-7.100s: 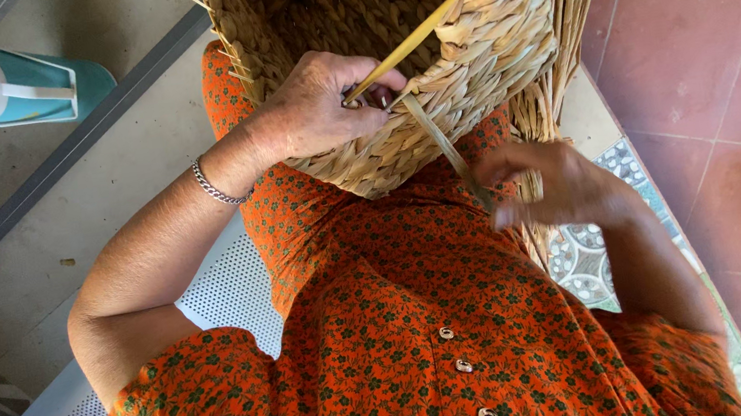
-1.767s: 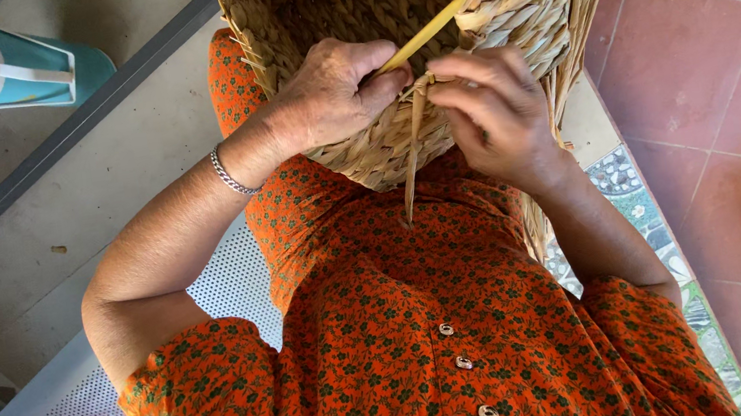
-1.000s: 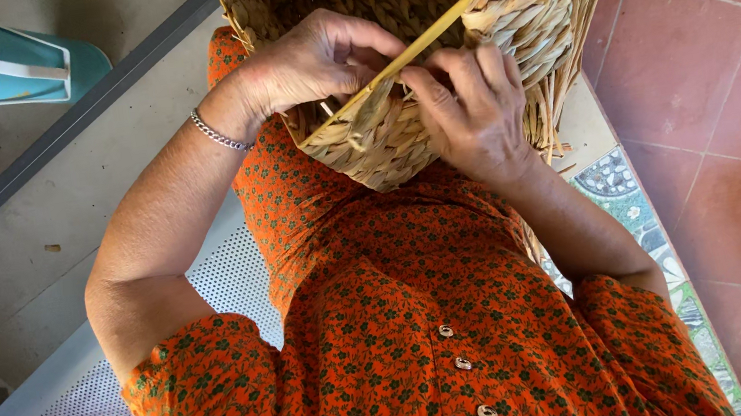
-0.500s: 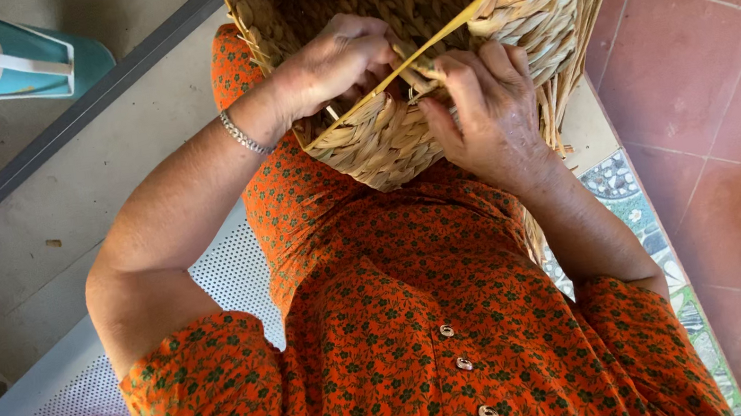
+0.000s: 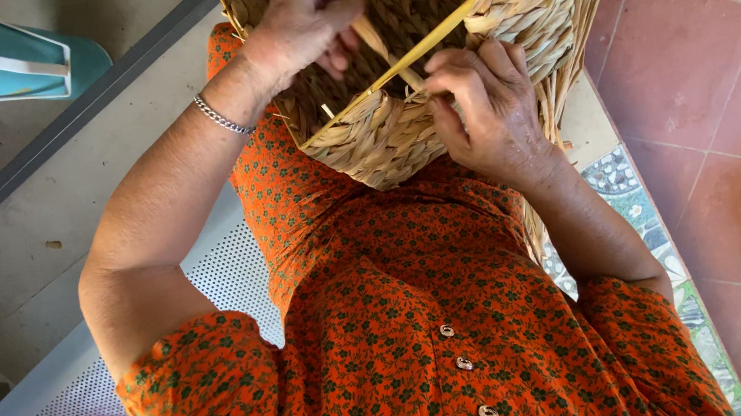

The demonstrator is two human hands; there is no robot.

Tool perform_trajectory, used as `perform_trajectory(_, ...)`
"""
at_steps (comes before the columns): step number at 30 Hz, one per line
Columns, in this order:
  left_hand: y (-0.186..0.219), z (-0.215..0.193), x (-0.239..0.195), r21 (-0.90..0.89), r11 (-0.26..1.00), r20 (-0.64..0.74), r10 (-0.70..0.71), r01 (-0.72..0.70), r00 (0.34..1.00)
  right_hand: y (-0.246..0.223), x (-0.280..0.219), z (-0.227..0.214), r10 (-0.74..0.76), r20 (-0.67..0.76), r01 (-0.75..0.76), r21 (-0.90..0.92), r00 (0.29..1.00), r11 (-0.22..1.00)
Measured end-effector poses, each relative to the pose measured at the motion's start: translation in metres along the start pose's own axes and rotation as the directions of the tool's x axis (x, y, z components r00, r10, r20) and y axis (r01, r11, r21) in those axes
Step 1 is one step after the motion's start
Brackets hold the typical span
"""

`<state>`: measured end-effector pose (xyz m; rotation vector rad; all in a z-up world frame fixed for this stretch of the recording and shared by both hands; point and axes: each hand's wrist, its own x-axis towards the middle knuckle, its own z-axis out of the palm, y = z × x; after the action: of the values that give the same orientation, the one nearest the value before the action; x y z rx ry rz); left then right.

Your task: The person weaves a basket using dried palm leaves. They interlace the leaves through the basket's frame, trim excess material with scissors, and continue weaving the rim.

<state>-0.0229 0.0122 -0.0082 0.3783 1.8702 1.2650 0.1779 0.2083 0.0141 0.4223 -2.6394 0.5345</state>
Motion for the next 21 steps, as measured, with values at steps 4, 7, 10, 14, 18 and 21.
perform_trajectory(4, 0.0, 0.002, -0.009, 0.337, 0.914, -0.123, 0.282, -0.227, 0.951, 0.008, -0.006, 0.004, -0.107, 0.001, 0.107, -0.069, 0.994, 0.992)
perform_trajectory(7, -0.006, 0.007, -0.014, 0.64, 0.543, 0.088, 0.652, -0.544, 0.754, 0.01, -0.01, 0.004, -0.154, -0.002, 0.153, -0.069, 0.988, 0.986)
perform_trajectory(10, -0.011, 0.01, -0.016, 0.781, 0.32, 0.265, 0.606, -0.536, 0.75, 0.008, -0.013, 0.0, -0.153, 0.034, 0.156, -0.095, 0.988, 0.983)
perform_trajectory(14, -0.011, 0.008, -0.014, 0.851, 0.275, 0.26, 0.517, -0.446, 0.815, 0.004, -0.013, -0.004, -0.14, 0.053, 0.145, -0.101, 0.989, 0.984)
perform_trajectory(18, -0.003, 0.006, -0.012, 0.433, 0.79, 0.203, 0.383, -0.433, 0.901, 0.002, -0.012, -0.003, -0.132, 0.05, 0.136, -0.1, 0.99, 0.986)
perform_trajectory(21, 0.002, 0.008, -0.015, -0.131, 0.986, 0.302, 0.138, -0.102, 0.943, 0.001, -0.011, -0.002, -0.138, 0.031, 0.14, -0.117, 0.99, 0.983)
